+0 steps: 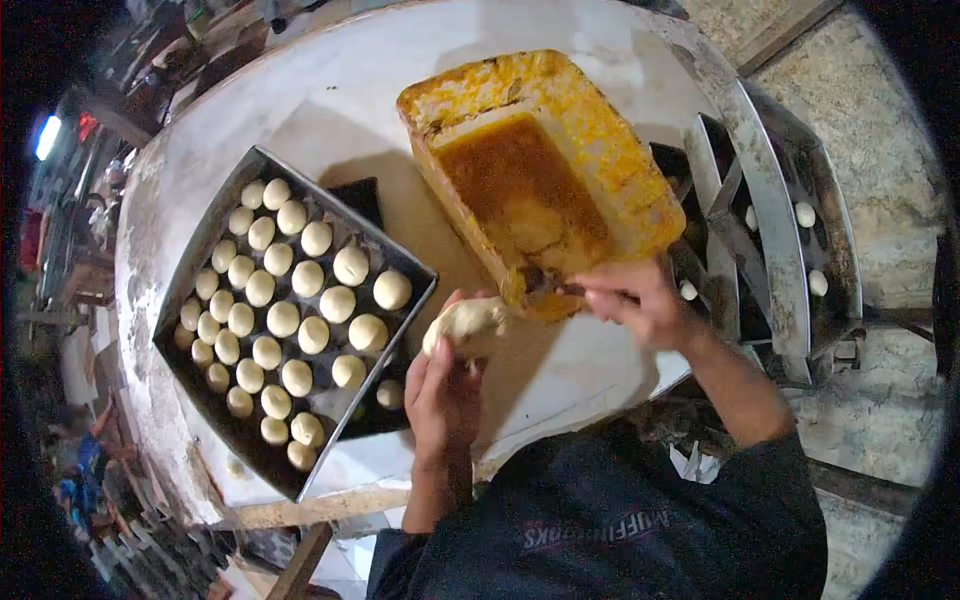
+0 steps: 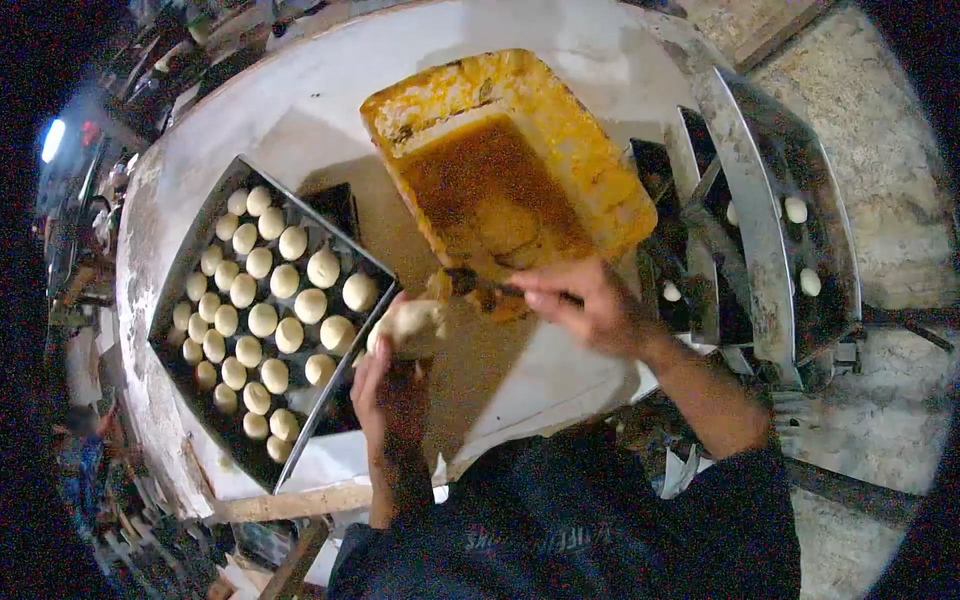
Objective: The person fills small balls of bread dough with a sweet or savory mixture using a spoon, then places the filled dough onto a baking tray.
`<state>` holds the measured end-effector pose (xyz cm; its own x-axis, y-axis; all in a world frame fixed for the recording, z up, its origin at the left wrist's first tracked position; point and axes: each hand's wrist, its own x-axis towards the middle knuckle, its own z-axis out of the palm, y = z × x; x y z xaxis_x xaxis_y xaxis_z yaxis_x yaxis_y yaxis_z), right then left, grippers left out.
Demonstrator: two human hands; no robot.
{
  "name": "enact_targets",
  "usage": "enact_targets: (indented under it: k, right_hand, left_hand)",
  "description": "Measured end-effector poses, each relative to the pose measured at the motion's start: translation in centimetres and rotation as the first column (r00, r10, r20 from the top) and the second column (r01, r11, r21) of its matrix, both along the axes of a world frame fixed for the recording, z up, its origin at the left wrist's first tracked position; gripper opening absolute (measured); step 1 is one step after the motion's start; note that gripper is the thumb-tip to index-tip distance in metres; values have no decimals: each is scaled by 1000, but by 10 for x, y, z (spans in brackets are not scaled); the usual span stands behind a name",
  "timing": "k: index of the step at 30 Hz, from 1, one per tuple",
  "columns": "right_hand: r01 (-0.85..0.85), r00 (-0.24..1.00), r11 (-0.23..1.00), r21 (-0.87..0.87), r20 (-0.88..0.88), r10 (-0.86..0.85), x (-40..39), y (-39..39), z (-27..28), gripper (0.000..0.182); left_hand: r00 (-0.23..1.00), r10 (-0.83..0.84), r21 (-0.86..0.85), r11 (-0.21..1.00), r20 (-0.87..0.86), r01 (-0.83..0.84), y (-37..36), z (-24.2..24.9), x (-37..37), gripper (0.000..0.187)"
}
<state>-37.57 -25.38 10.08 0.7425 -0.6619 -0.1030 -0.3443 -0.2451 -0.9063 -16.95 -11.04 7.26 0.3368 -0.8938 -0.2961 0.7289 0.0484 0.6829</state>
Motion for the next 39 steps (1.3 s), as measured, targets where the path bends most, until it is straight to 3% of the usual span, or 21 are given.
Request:
enact_targets:
  k: [3, 4, 6, 10, 12, 13, 16, 18, 20, 22, 24, 25, 26, 28, 29, 30, 31, 33, 35, 37, 39]
  right_hand:
    - [-42, 999, 896, -441, -1, 46, -2, 52, -8, 35]
    - [-42, 998, 902, -429, 15, 54, -5, 63, -23, 35]
    - [-37, 999, 657, -753, -19, 34, -10, 86, -74, 44]
    - [-12, 997, 694, -720, -61, -45, -24, 110, -141, 57]
    - [-40, 983, 762, -646, -163, -86, -33, 111, -171, 58]
    - [26, 964, 903, -428, -229, -137, -35, 107, -184, 51]
    - [-126, 941, 807, -576, -326, -86, -31, 100, -188, 34]
    - [76, 993, 830, -552, -31, -111, -15, 110, -152, 31]
    - [88, 988, 920, -382, 151, -32, 1, 123, -99, 24]
    - [124, 920, 975, 184, 347, -182, -2, 136, -77, 24]
    - [138, 897, 974, 178, 393, -199, -16, 135, -81, 23]
    - [148, 814, 790, 595, 380, -439, -23, 135, -71, 24]
    - [81, 726, 448, 891, 255, -639, -31, 137, -65, 24]
    - [75, 706, 465, 882, 283, -650, -49, 149, -55, 25]
    - [152, 750, 789, 595, 451, -484, -58, 161, -48, 25]
    - [198, 807, 961, 192, 525, -271, -71, 168, -34, 25]
    - [195, 925, 937, -290, 373, -77, -89, 171, -7, 26]
    - [265, 927, 854, -447, 363, -98, -113, 189, 20, 23]
    - [379, 889, 706, -598, 447, -99, -138, 203, 32, 17]
    - [376, 878, 657, -653, 479, -26, -168, 211, 41, 16]
    - [335, 878, 665, -667, 477, 35, -197, 219, 50, 16]
  left_hand:
    - [977, -77, -38, 997, -197, 71, 9, -1, -13, 52]
    - [937, -148, -117, 986, -316, 116, 14, -7, -16, 55]
    - [947, -129, -93, 990, -294, 106, 28, -18, -20, 52]
    - [969, 18, 102, 995, -246, 7, 59, -53, -24, 42]
    - [982, 184, 149, 973, -50, -174, 71, -58, -26, 48]
    - [982, 188, 117, 975, 9, -188, 78, -58, -24, 49]
    - [967, 254, 148, 956, 23, -254, 84, -41, -33, 50]
    - [970, 242, 131, 961, 13, -242, 89, -33, -45, 51]
    - [985, 170, 68, 983, 9, -170, 90, -29, -62, 51]
    - [990, 142, 58, 988, 18, -143, 92, -28, -81, 52]
    - [980, 190, 42, 981, -56, -188, 95, -24, -99, 52]
    - [976, 196, -14, 980, -93, -198, 96, -24, -108, 51]
    - [977, 194, -26, 980, -91, -197, 96, -28, -120, 51]
    - [962, 273, -98, 958, 22, -270, 93, -34, -154, 52]
    - [880, 208, -120, 978, 428, -172, 96, -36, -169, 60]
    - [632, 186, -125, 982, 752, -140, 99, -38, -184, 69]
    - [658, 191, -183, 980, 728, -81, 104, -36, -201, 73]
    - [526, 240, -254, 966, 816, -46, 113, -16, -234, 79]
    - [662, 181, -228, 974, 727, -16, 128, 15, -259, 79]
    - [912, 201, -342, 937, 358, -73, 145, 41, -285, 81]
    - [948, 149, -430, 903, 280, -15, 163, 22, -289, 69]
